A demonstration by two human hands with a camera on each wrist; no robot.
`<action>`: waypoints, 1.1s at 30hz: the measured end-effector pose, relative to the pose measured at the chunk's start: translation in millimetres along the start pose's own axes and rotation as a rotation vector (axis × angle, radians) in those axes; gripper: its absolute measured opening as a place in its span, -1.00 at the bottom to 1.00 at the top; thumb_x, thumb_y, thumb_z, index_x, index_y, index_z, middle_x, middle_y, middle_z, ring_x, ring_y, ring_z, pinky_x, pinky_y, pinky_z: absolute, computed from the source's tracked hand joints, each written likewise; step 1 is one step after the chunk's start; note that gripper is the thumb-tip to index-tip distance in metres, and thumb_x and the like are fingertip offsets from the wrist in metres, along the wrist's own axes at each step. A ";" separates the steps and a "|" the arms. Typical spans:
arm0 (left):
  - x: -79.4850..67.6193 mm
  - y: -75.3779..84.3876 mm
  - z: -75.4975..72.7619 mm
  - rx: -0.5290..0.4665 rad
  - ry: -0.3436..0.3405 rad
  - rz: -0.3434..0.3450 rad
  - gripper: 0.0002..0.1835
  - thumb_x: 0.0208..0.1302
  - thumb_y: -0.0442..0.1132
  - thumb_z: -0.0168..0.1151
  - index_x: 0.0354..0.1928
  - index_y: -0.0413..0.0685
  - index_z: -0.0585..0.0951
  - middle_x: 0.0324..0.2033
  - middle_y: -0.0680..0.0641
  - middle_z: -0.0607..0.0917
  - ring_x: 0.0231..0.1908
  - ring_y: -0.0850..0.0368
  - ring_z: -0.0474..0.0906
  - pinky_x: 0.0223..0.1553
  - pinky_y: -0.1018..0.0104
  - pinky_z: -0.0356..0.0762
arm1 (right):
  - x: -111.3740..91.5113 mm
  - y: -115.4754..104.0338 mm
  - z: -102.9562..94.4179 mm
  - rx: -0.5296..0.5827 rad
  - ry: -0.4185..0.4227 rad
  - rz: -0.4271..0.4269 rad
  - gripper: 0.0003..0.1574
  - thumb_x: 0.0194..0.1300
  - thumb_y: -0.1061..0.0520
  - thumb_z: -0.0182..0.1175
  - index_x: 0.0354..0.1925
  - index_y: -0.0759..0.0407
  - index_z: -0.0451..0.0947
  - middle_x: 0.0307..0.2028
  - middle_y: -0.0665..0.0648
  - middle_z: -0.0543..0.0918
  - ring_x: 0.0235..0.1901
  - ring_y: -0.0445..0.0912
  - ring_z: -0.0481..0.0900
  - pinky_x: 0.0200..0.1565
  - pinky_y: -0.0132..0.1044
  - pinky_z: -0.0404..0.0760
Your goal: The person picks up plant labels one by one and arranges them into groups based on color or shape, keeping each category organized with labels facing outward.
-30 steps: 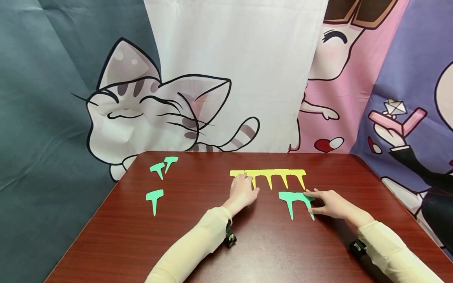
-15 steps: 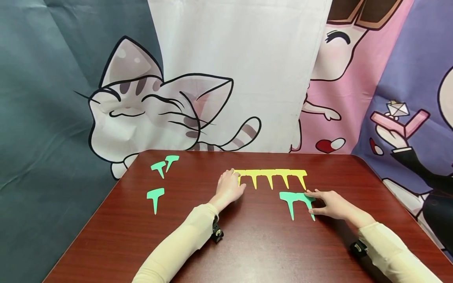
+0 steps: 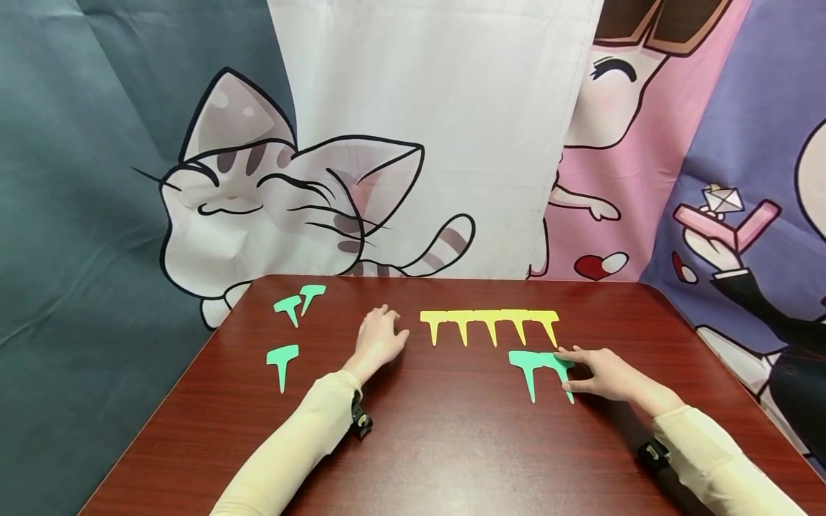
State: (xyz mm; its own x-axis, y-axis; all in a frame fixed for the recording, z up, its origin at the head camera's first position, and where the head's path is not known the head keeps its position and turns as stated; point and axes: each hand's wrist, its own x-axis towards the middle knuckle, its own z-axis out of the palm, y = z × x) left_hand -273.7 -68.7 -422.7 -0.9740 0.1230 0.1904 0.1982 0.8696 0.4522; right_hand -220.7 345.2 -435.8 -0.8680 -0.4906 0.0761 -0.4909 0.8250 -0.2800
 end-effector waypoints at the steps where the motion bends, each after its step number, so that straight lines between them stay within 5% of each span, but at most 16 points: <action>1: -0.5 -3.1 -2.3 0.001 0.000 -0.006 -0.60 0.24 -0.13 0.21 0.03 -0.25 0.59 0.27 -0.31 0.40 0.32 -0.26 0.24 0.34 -0.08 0.16 | -0.2 0.1 0.0 0.001 0.000 0.000 -0.21 0.03 -0.09 0.39 0.16 0.29 0.50 0.12 0.29 0.57 0.15 0.31 0.46 0.03 0.16 0.50; 33: -24.2 -94.1 -55.4 0.072 -0.009 -0.139 -0.61 0.25 -0.15 0.18 -0.02 -0.32 0.58 0.24 -0.42 0.38 0.29 -0.37 0.20 0.19 -0.29 0.25 | -0.2 -0.9 -1.0 0.021 -0.014 0.010 -0.19 0.04 -0.11 0.39 0.17 0.29 0.49 0.13 0.30 0.56 0.17 0.32 0.43 0.04 0.16 0.50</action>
State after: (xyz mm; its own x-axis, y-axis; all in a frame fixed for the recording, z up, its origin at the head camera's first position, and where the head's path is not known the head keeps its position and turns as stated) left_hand -262.6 -180.0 -421.6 -0.9924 0.0032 0.1228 0.0537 0.9106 0.4097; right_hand -220.1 344.8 -434.6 -0.8719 -0.4860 0.0602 -0.4801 0.8241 -0.3007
